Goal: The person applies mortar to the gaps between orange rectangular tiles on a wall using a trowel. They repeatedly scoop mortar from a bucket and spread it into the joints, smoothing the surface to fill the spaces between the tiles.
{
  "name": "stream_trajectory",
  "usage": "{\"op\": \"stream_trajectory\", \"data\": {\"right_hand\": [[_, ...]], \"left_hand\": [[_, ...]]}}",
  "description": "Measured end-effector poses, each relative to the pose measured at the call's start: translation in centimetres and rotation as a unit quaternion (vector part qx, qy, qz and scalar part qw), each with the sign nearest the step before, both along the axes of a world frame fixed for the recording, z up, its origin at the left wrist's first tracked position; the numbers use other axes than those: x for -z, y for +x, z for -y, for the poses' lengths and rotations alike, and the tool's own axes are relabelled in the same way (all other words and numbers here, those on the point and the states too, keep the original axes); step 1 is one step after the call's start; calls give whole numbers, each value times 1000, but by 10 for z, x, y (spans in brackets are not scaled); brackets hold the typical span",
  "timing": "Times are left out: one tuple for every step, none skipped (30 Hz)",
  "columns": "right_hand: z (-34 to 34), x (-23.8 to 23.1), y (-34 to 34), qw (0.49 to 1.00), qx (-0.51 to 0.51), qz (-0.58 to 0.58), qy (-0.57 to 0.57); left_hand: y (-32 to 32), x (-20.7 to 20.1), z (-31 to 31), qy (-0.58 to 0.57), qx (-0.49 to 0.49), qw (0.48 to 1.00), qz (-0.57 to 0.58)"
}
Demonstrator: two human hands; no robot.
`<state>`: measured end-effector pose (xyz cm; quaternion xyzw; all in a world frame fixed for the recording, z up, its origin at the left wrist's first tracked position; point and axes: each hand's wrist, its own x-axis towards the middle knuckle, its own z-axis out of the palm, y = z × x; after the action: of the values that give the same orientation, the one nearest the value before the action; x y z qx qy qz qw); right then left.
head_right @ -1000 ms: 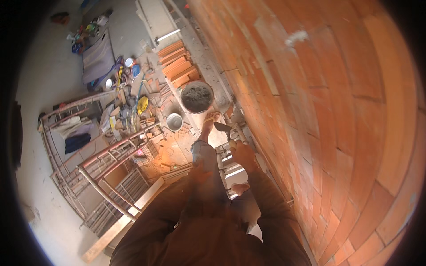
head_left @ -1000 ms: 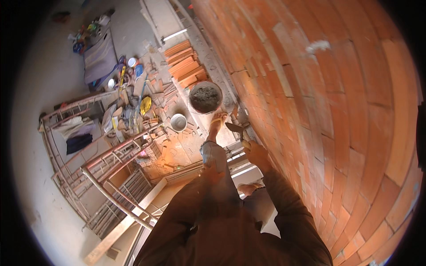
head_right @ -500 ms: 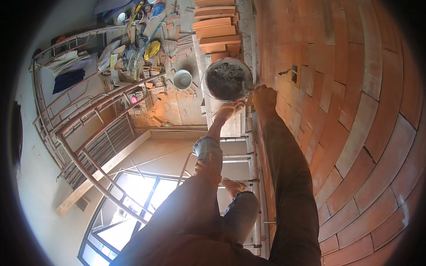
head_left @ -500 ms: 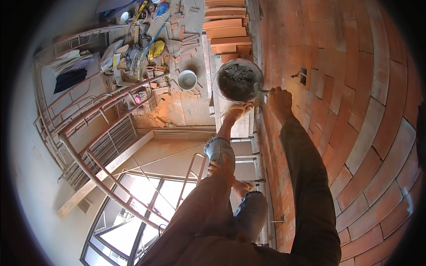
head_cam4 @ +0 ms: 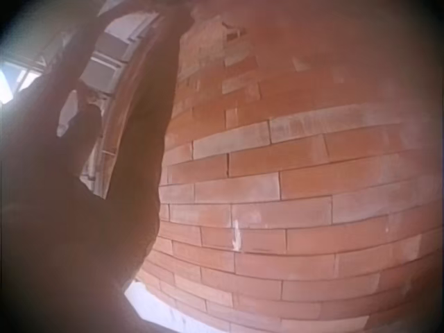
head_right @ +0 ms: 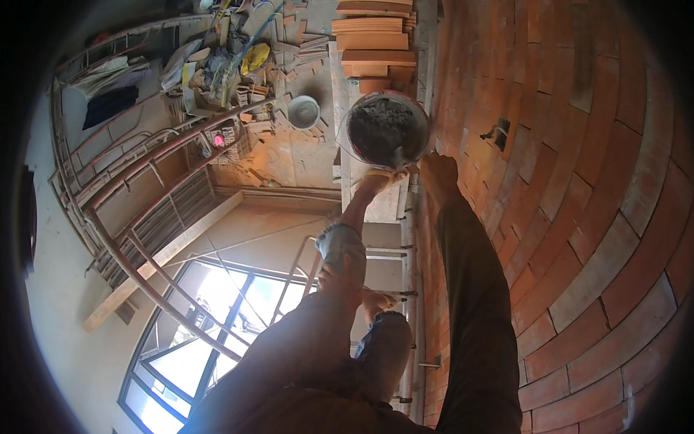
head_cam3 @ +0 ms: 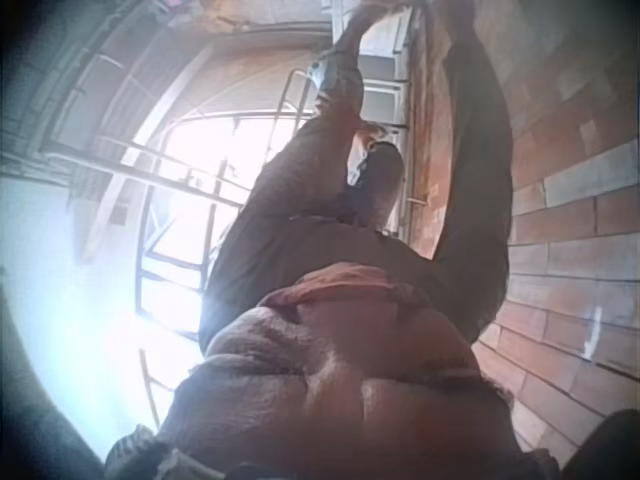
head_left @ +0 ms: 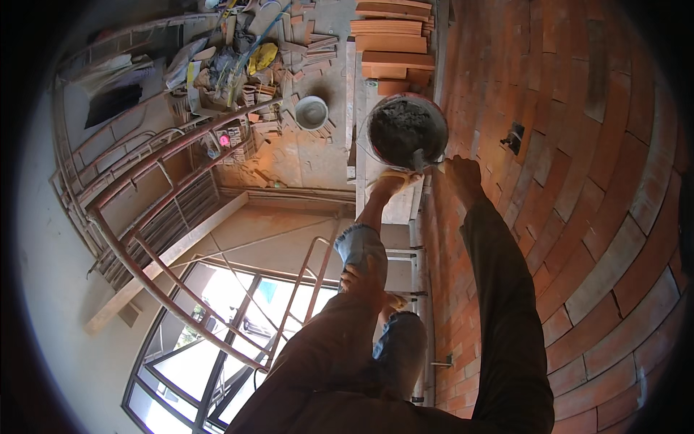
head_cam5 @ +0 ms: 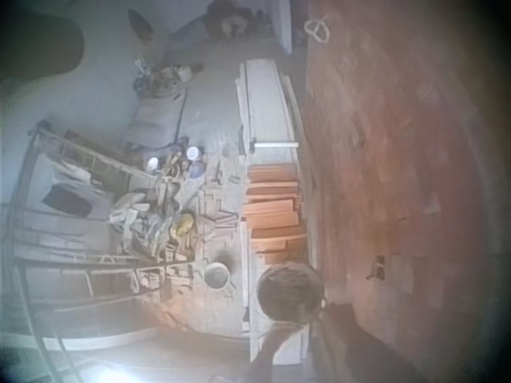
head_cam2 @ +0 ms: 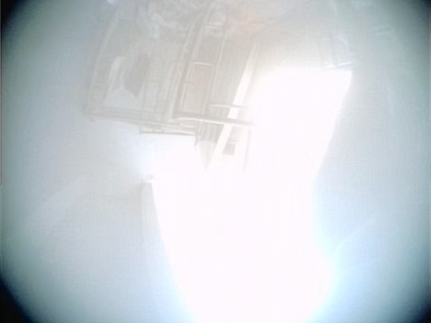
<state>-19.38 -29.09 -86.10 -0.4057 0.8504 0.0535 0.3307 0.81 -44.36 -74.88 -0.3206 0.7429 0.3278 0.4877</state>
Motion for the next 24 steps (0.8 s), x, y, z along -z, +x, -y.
{"op": "stream_trajectory", "data": {"right_hand": [[4,4,5,1000,7,28,4],[3,7,8,998,27,50,14],[2,10,11,997,41,66,12],[-3,12,16,995,58,82,12],[-7,15,21,992,74,98,11],[-11,23,29,989,102,104,7],[-19,37,42,985,130,109,3],[-20,37,47,981,156,115,0],[-24,35,51,978,170,120,-12],[-23,23,54,975,181,127,-24],[-22,13,57,971,193,133,-36],[-23,10,60,974,191,118,-32],[-25,7,62,976,192,103,-29],[-25,5,63,977,191,88,-25],[-23,5,61,980,184,67,-28],[-20,4,57,983,178,45,-30],[-18,4,53,984,171,23,-32],[-19,6,50,986,159,15,-41],[-17,10,47,988,147,7,-51],[-15,13,45,989,134,0,-62],[-13,16,42,991,116,-2,-68],[-10,21,39,992,97,-4,-75],[-7,25,36,994,78,-6,-82],[-3,29,35,993,78,-4,-85]], "left_hand": [[-6,8,0,-10,-17,1000,-5],[-19,18,3,-12,-20,1000,-17],[-26,24,4,-14,-22,999,-22],[-32,29,5,-14,-20,999,-27],[-32,30,5,-12,-19,999,-27],[-43,39,6,-14,-18,999,-36],[-50,43,7,-15,-17,999,-40],[-52,46,7,-16,-18,999,-42],[-56,50,8,-16,-16,999,-45],[-58,54,9,-17,-19,999,-46],[-60,56,10,-19,-22,998,-49],[-61,57,9,-20,-23,998,-49],[-65,60,10,-20,-22,998,-50],[-66,61,10,-20,-22,998,-50],[-68,63,11,-21,-23,998,-53],[-73,64,11,-22,-22,998,-55],[-74,66,11,-22,-21,998,-56],[-74,68,11,-21,-21,998,-57],[-75,68,12,-22,-20,998,-58],[-79,71,13,-23,-20,998,-59],[-80,72,13,-24,-20,998,-60],[-81,74,14,-24,-20,998,-61],[-82,75,13,-24,-21,998,-62],[-82,77,14,-24,-22,997,-63]]}}
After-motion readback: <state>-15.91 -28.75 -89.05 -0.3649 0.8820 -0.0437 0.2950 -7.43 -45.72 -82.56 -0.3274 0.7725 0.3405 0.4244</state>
